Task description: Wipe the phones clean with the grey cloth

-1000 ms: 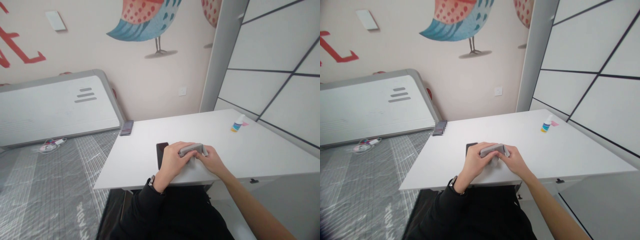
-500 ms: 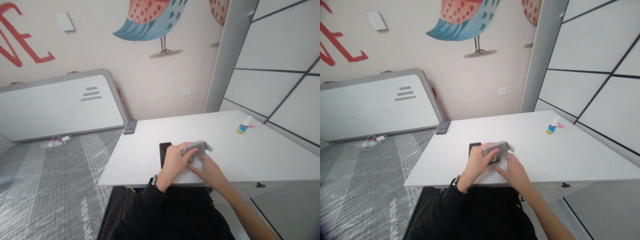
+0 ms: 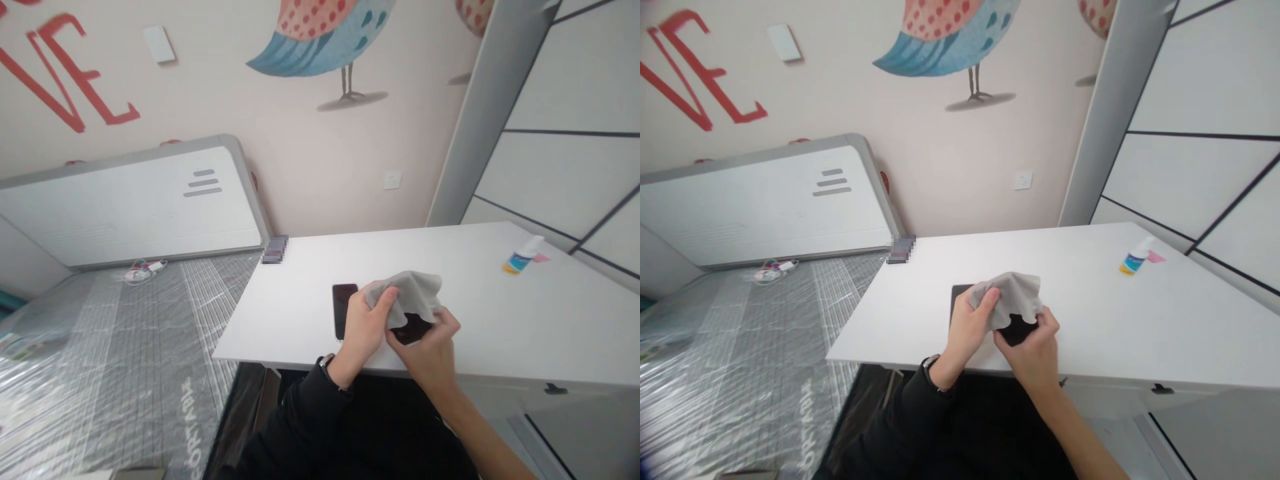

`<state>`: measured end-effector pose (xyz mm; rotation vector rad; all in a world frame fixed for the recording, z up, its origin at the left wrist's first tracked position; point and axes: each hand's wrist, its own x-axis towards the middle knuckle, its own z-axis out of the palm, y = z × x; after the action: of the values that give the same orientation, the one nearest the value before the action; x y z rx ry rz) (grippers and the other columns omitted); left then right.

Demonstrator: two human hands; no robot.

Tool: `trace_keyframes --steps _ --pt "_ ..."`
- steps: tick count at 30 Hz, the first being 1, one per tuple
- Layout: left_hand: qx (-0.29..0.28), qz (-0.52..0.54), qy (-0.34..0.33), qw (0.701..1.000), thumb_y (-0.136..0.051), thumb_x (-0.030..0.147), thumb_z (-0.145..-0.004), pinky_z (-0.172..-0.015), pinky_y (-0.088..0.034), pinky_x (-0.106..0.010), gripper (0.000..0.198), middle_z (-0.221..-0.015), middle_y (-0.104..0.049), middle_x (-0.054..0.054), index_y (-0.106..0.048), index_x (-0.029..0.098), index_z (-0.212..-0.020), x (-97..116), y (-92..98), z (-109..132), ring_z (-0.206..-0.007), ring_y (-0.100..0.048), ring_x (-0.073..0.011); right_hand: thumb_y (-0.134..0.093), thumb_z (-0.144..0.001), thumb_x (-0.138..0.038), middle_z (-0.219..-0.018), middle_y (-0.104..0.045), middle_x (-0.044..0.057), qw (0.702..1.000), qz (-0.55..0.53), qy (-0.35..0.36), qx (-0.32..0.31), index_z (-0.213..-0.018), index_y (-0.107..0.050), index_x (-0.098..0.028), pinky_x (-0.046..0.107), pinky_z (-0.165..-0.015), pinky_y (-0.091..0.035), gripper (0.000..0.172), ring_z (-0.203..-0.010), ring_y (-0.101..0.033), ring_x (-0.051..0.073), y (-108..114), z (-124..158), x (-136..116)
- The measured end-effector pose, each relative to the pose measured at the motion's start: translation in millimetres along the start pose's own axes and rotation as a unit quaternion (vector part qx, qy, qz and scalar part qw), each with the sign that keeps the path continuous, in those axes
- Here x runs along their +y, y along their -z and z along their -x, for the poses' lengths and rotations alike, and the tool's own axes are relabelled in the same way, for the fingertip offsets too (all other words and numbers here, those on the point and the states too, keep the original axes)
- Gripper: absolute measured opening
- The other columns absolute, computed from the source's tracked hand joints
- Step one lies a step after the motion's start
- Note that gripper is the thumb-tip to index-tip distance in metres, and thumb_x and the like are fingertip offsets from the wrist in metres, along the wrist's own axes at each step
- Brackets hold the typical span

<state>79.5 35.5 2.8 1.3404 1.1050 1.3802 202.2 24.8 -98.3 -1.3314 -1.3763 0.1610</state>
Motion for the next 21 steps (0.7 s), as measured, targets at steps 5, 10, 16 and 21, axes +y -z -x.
trace_keyframes --steps 5,10,16,21 --pt "-0.016 0.076 -0.017 0.997 -0.073 0.037 -0.086 -0.091 -0.053 -0.032 0.032 -0.113 -0.079 -0.008 -0.078 0.018 -0.11 1 14.2 1 -0.104 -0.07 -0.0237 -0.083 -0.074 -0.048 -0.115 -0.067 0.017 0.995 -0.009 0.098 0.034 -0.132 -0.045 -0.019 0.049 -0.077 -0.062 0.075 -0.102 -0.072 0.036 12 -6 4" --pt "0.025 0.139 -0.011 0.99 -0.076 0.044 -0.086 -0.094 -0.051 -0.033 0.034 -0.112 -0.079 -0.008 -0.08 0.019 -0.108 -5 16.9 1 -0.104 -0.07 -0.0237 -0.083 -0.079 -0.047 -0.108 -0.072 0.015 0.974 0.084 0.202 0.055 -0.125 -0.057 -0.021 0.052 -0.081 -0.062 0.059 -0.094 -0.073 0.035 26 -18 -8" --pt "-0.005 0.259 0.118 0.959 -0.092 0.055 -0.065 -0.077 -0.051 -0.029 0.05 -0.081 -0.077 -0.005 -0.079 0.013 -0.089 -14 20.2 5 -0.073 -0.066 -0.0163 -0.083 -0.085 -0.03 -0.127 -0.066 0.018 0.944 0.091 0.315 0.042 -0.126 -0.06 -0.022 0.047 -0.085 -0.064 0.048 -0.108 -0.071 0.035 34 -21 -18" --pt "-0.033 0.283 0.161 0.945 -0.095 0.052 -0.063 -0.081 -0.051 -0.029 0.053 -0.085 -0.079 -0.007 -0.079 0.012 -0.094 -15 29.9 12 -0.078 -0.069 -0.0171 -0.079 -0.088 -0.028 -0.128 -0.065 0.018 0.946 0.081 0.314 -0.001 -0.123 -0.064 -0.022 0.047 -0.086 -0.065 0.038 -0.108 -0.072 0.034 33 -21 -26"
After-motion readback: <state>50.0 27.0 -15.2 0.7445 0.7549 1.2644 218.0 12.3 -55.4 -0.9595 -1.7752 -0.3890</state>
